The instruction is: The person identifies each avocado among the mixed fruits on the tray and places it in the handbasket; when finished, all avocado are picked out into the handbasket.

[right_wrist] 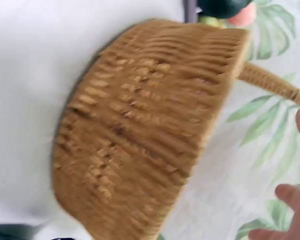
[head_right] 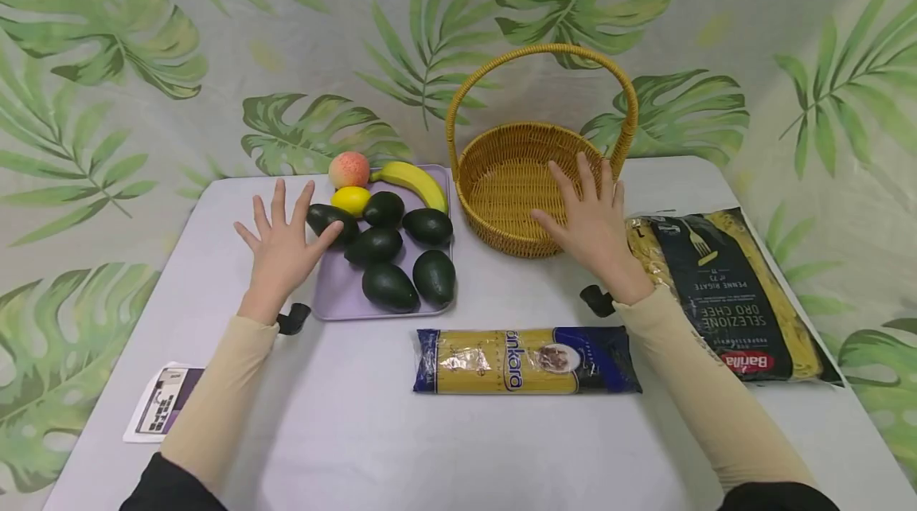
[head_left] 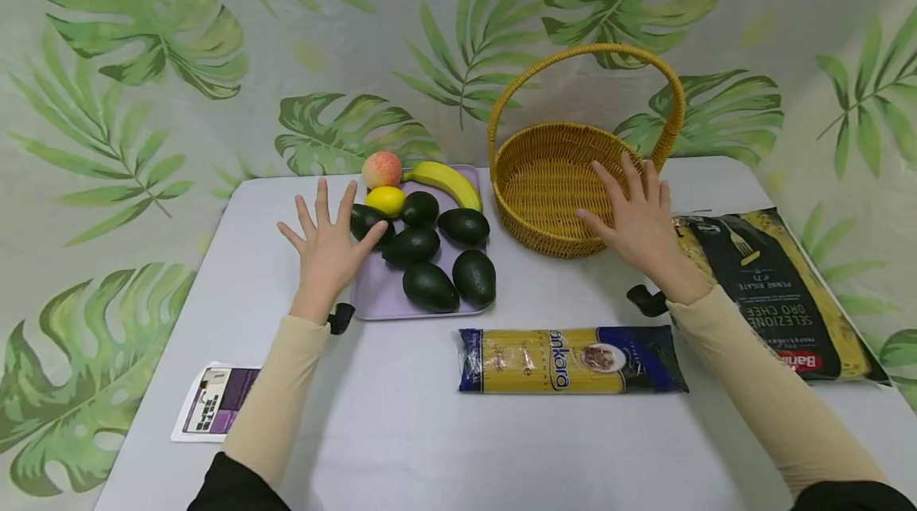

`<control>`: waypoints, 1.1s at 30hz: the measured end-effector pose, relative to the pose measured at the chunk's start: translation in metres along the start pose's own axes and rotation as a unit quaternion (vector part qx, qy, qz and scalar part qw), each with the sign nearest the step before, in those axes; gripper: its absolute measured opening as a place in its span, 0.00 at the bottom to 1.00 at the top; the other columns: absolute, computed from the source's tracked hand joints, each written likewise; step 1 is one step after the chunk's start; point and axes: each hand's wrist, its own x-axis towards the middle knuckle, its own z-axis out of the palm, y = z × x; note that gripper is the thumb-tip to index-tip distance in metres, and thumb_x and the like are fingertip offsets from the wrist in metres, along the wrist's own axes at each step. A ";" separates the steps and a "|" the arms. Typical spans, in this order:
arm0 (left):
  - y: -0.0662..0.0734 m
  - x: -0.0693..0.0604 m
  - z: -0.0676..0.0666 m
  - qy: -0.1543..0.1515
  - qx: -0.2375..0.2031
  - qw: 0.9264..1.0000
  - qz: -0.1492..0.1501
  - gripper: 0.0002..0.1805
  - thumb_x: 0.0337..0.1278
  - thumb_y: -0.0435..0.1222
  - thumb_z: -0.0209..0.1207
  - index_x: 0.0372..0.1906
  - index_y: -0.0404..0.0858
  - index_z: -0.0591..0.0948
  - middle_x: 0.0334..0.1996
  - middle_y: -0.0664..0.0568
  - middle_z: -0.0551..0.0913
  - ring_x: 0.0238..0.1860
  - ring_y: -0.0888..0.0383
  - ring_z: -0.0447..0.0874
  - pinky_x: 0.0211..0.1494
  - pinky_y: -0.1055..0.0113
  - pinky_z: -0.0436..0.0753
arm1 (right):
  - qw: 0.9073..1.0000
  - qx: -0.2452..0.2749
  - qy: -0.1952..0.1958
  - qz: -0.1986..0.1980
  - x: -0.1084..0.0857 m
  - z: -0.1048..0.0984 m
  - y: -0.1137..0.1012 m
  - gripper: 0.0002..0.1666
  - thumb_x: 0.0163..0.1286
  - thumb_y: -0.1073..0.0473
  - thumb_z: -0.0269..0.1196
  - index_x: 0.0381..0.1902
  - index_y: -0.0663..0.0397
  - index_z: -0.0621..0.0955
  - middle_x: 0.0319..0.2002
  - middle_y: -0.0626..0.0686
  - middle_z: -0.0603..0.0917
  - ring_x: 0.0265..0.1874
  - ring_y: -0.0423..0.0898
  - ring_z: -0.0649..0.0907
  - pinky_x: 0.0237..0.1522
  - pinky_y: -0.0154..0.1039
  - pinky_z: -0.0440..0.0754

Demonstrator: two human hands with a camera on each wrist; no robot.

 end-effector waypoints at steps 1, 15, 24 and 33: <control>-0.001 -0.002 -0.002 0.002 -0.011 1.000 -0.001 0.47 0.57 0.71 0.41 0.77 0.54 0.47 0.76 0.44 0.32 0.71 0.35 0.20 0.58 0.30 0.22 | 1.000 0.009 0.004 -0.013 0.000 -0.002 -0.002 0.46 0.69 0.32 0.50 0.77 0.43 0.50 0.74 0.64 0.43 0.71 0.68 0.40 0.64 0.69 0.39; -0.034 -0.035 0.018 -0.013 -0.334 0.943 0.013 0.46 0.63 0.46 0.59 0.77 0.42 0.45 0.75 0.45 0.45 0.72 0.44 0.50 0.70 0.48 0.54 | 0.914 0.368 -0.152 -0.083 0.003 -0.002 -0.047 0.41 0.70 0.53 0.61 0.75 0.42 0.56 0.72 0.51 0.58 0.66 0.57 0.64 0.63 0.59 0.62; -0.041 -0.048 0.030 -0.160 -0.351 0.922 -0.040 0.51 0.59 0.39 0.63 0.75 0.34 0.42 0.74 0.37 0.45 0.73 0.42 0.44 0.71 0.48 0.49 | 0.840 0.446 -0.292 -0.098 0.005 0.016 -0.064 0.40 0.70 0.60 0.59 0.75 0.49 0.55 0.72 0.55 0.57 0.65 0.57 0.66 0.63 0.57 0.63; -0.053 -0.046 0.053 -0.201 -0.291 0.935 0.028 0.63 0.47 0.43 0.71 0.74 0.30 0.35 0.75 0.37 0.35 0.74 0.41 0.34 0.71 0.45 0.42 | 0.832 0.399 -0.372 -0.106 0.015 0.033 -0.072 0.42 0.69 0.53 0.62 0.75 0.42 0.55 0.73 0.49 0.55 0.61 0.58 0.71 0.57 0.55 0.71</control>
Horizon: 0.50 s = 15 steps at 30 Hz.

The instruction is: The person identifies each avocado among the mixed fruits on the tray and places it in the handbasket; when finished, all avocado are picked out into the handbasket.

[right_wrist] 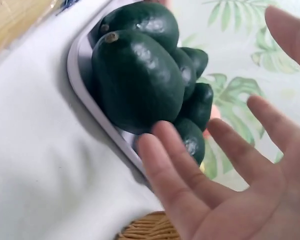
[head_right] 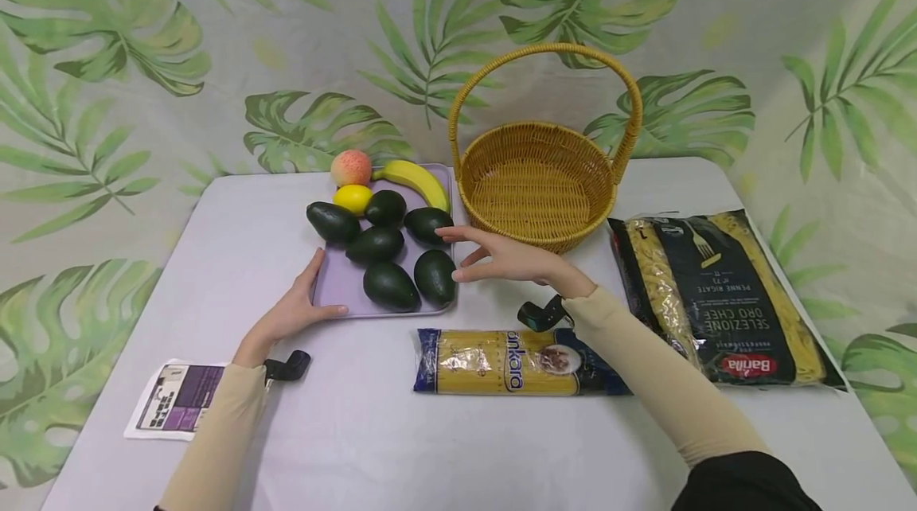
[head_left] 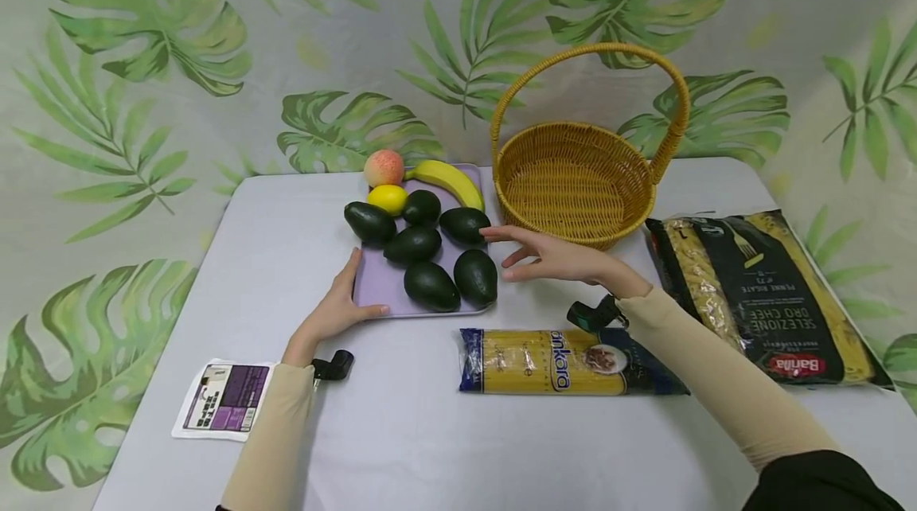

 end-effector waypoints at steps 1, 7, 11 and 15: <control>0.000 0.000 0.000 -0.002 0.006 1.000 0.002 0.64 0.46 0.43 0.71 0.74 0.30 0.35 0.75 0.36 0.34 0.73 0.41 0.33 0.71 0.45 0.41 | 1.000 -0.005 -0.007 0.005 0.003 0.000 0.000 0.42 0.69 0.52 0.62 0.75 0.40 0.55 0.73 0.49 0.54 0.61 0.57 0.72 0.57 0.54 0.71; -0.002 0.000 0.001 -0.003 0.037 0.999 0.001 0.66 0.44 0.43 0.72 0.74 0.29 0.35 0.74 0.36 0.34 0.73 0.39 0.32 0.71 0.44 0.40 | 0.998 -0.038 -0.052 0.016 0.020 0.002 0.003 0.43 0.67 0.49 0.63 0.75 0.40 0.57 0.74 0.49 0.53 0.59 0.56 0.73 0.58 0.52 0.70; -0.002 0.001 0.001 -0.001 0.044 0.999 -0.006 0.66 0.43 0.43 0.73 0.74 0.28 0.36 0.74 0.36 0.35 0.73 0.38 0.33 0.70 0.43 0.41 | 0.996 -0.056 -0.076 0.008 0.032 0.003 0.002 0.42 0.67 0.51 0.63 0.74 0.46 0.58 0.73 0.52 0.54 0.65 0.53 0.65 0.59 0.49 0.70; -0.001 0.001 0.002 0.000 0.046 0.999 -0.010 0.66 0.43 0.44 0.73 0.74 0.29 0.36 0.75 0.36 0.35 0.73 0.38 0.33 0.70 0.43 0.40 | 0.993 -0.078 -0.084 0.006 0.041 0.004 0.001 0.41 0.68 0.51 0.63 0.73 0.51 0.60 0.72 0.56 0.55 0.69 0.52 0.59 0.60 0.48 0.69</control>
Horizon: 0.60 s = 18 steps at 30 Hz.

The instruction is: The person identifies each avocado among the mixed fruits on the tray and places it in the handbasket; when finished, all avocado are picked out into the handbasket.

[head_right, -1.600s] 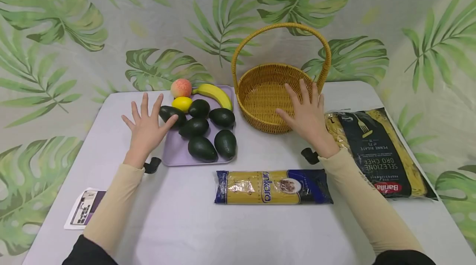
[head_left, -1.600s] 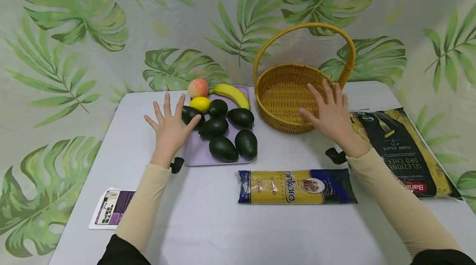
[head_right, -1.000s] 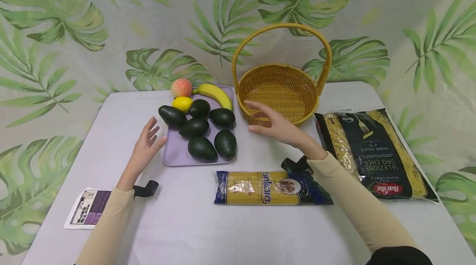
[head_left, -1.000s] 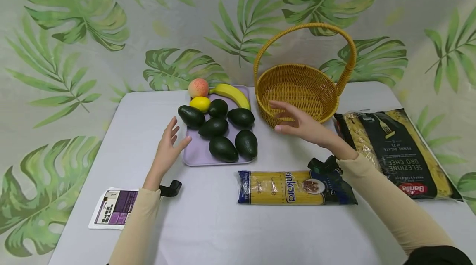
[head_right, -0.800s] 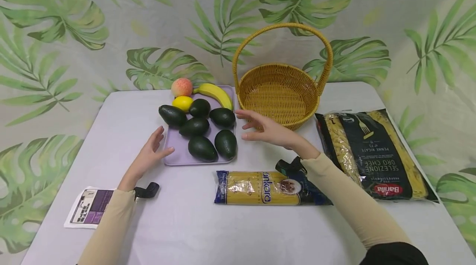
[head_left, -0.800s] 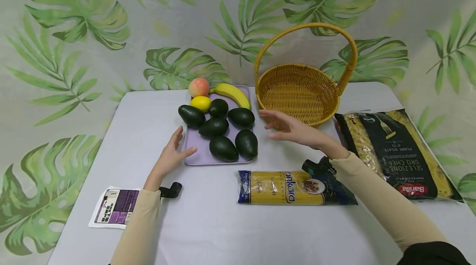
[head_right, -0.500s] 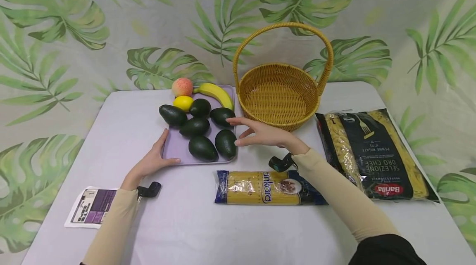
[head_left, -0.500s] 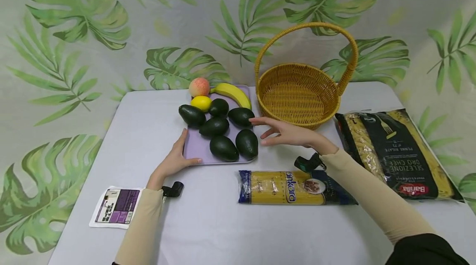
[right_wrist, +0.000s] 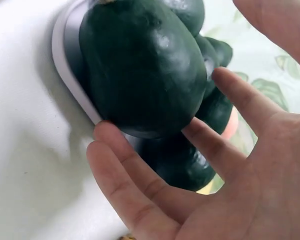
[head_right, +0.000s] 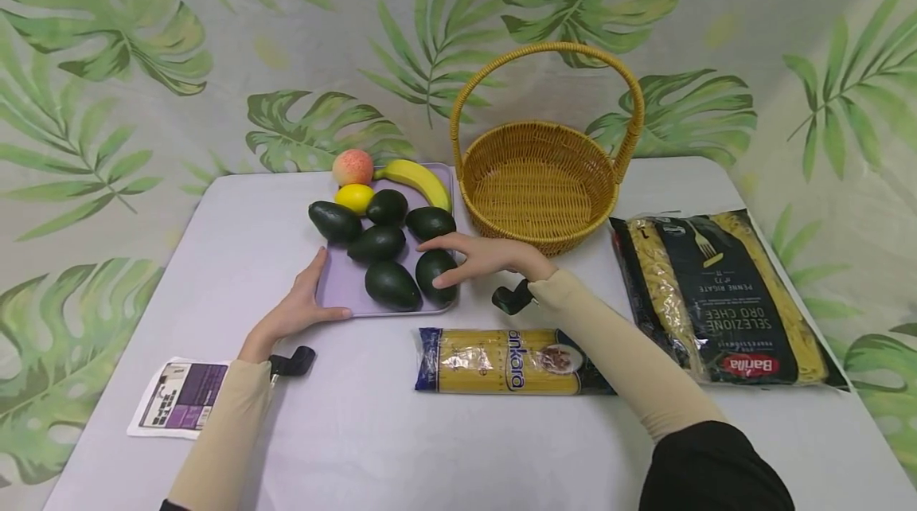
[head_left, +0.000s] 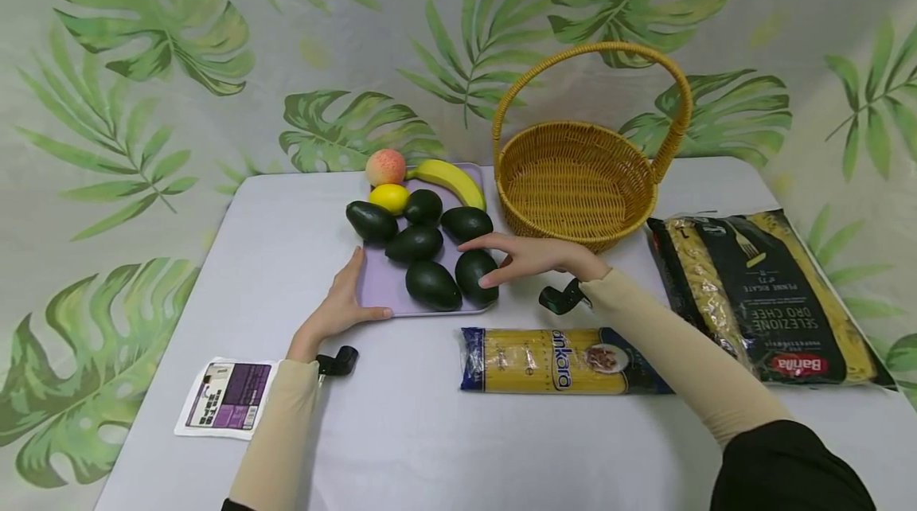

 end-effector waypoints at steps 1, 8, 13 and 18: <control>0.000 0.000 0.000 0.000 0.000 1.000 0.000 0.66 0.43 0.44 0.73 0.74 0.29 0.36 0.75 0.37 0.35 0.73 0.38 0.33 0.70 0.43 0.40 | 1.000 -0.006 0.000 0.004 0.002 0.000 0.000 0.40 0.67 0.52 0.63 0.73 0.51 0.60 0.72 0.57 0.55 0.69 0.52 0.59 0.60 0.48 0.69; 0.000 0.001 0.000 0.000 0.008 1.000 -0.003 0.66 0.43 0.44 0.73 0.74 0.29 0.36 0.75 0.37 0.35 0.73 0.38 0.33 0.70 0.42 0.39 | 0.996 -0.089 0.016 -0.002 0.014 0.005 -0.004 0.38 0.64 0.52 0.65 0.69 0.54 0.66 0.68 0.60 0.62 0.66 0.54 0.62 0.64 0.50 0.63; 0.000 0.001 0.000 0.000 0.008 1.000 -0.003 0.66 0.42 0.44 0.73 0.74 0.29 0.36 0.75 0.37 0.35 0.73 0.38 0.33 0.70 0.42 0.39 | 0.992 -0.122 0.036 -0.001 0.016 0.008 -0.006 0.37 0.61 0.53 0.68 0.66 0.53 0.70 0.65 0.60 0.65 0.64 0.55 0.65 0.63 0.52 0.62; -0.001 0.001 0.000 0.001 0.005 1.000 -0.001 0.66 0.42 0.44 0.73 0.74 0.29 0.37 0.75 0.37 0.35 0.73 0.38 0.33 0.70 0.42 0.39 | 0.996 -0.070 0.046 -0.005 0.011 0.007 -0.002 0.36 0.60 0.56 0.69 0.66 0.51 0.70 0.66 0.57 0.64 0.65 0.53 0.64 0.64 0.53 0.62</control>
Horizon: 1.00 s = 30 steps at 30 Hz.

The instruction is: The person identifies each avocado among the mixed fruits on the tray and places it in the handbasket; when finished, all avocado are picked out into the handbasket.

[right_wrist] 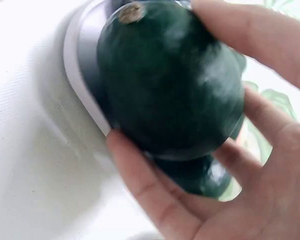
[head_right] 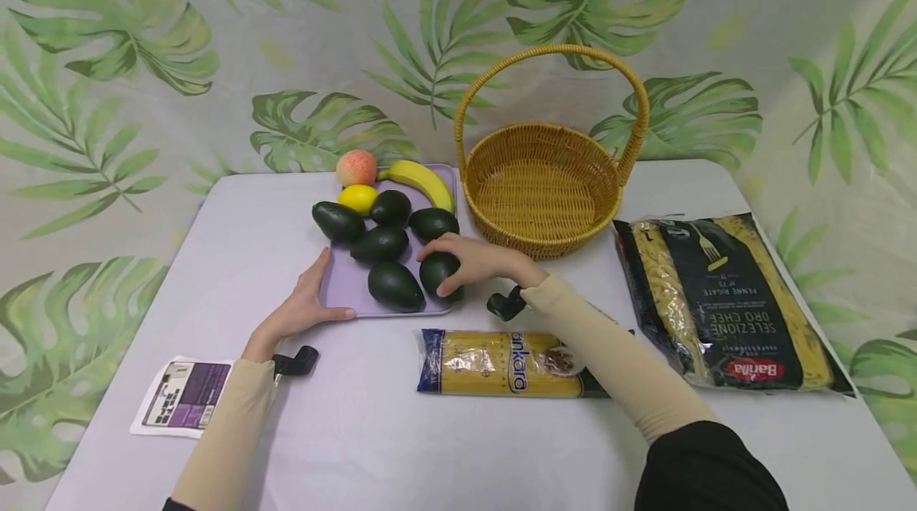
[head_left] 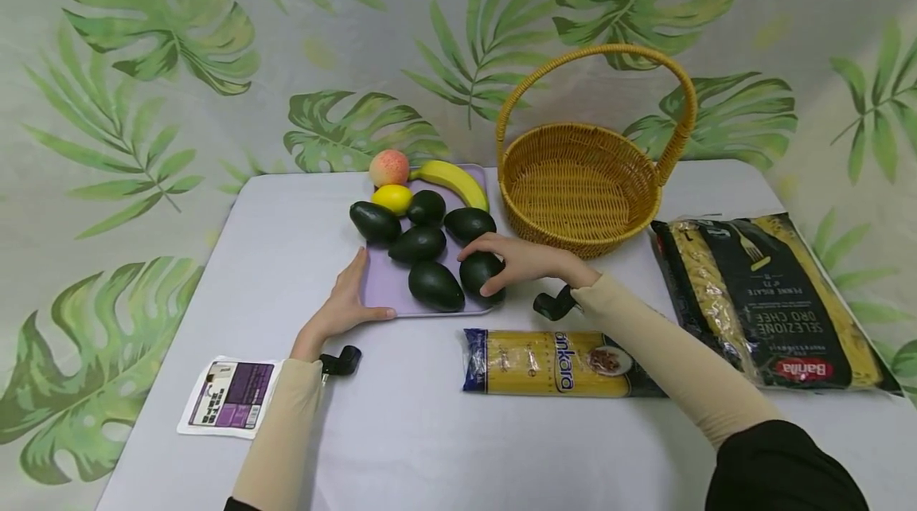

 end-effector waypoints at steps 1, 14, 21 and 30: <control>0.000 0.000 0.000 0.001 -0.001 1.000 0.001 0.66 0.42 0.44 0.73 0.74 0.29 0.37 0.75 0.36 0.36 0.73 0.38 0.33 0.70 0.42 0.39 | 1.000 0.018 0.001 -0.002 -0.002 -0.001 0.001 0.36 0.60 0.56 0.69 0.66 0.50 0.70 0.67 0.56 0.64 0.65 0.52 0.63 0.64 0.53 0.62; 0.001 -0.002 -0.001 0.003 0.005 1.000 0.000 0.66 0.43 0.44 0.73 0.74 0.28 0.38 0.75 0.36 0.37 0.73 0.38 0.34 0.70 0.42 0.41 | 0.975 0.197 0.105 -0.007 -0.045 -0.060 0.008 0.36 0.63 0.59 0.66 0.68 0.42 0.67 0.68 0.48 0.61 0.63 0.53 0.65 0.60 0.57 0.64; 0.002 -0.002 -0.001 0.003 0.005 1.000 -0.003 0.66 0.43 0.45 0.73 0.74 0.29 0.38 0.75 0.36 0.37 0.73 0.38 0.34 0.70 0.42 0.41 | 0.949 0.259 0.179 0.010 -0.055 -0.093 0.031 0.35 0.65 0.66 0.62 0.68 0.47 0.66 0.70 0.47 0.56 0.62 0.51 0.66 0.55 0.46 0.72; 0.002 -0.001 0.000 0.004 0.009 1.000 0.003 0.65 0.43 0.44 0.73 0.74 0.28 0.38 0.75 0.36 0.37 0.73 0.38 0.35 0.70 0.43 0.42 | 0.932 0.278 0.224 0.065 -0.044 -0.121 0.060 0.37 0.68 0.64 0.61 0.71 0.47 0.61 0.71 0.51 0.52 0.56 0.52 0.71 0.49 0.41 0.75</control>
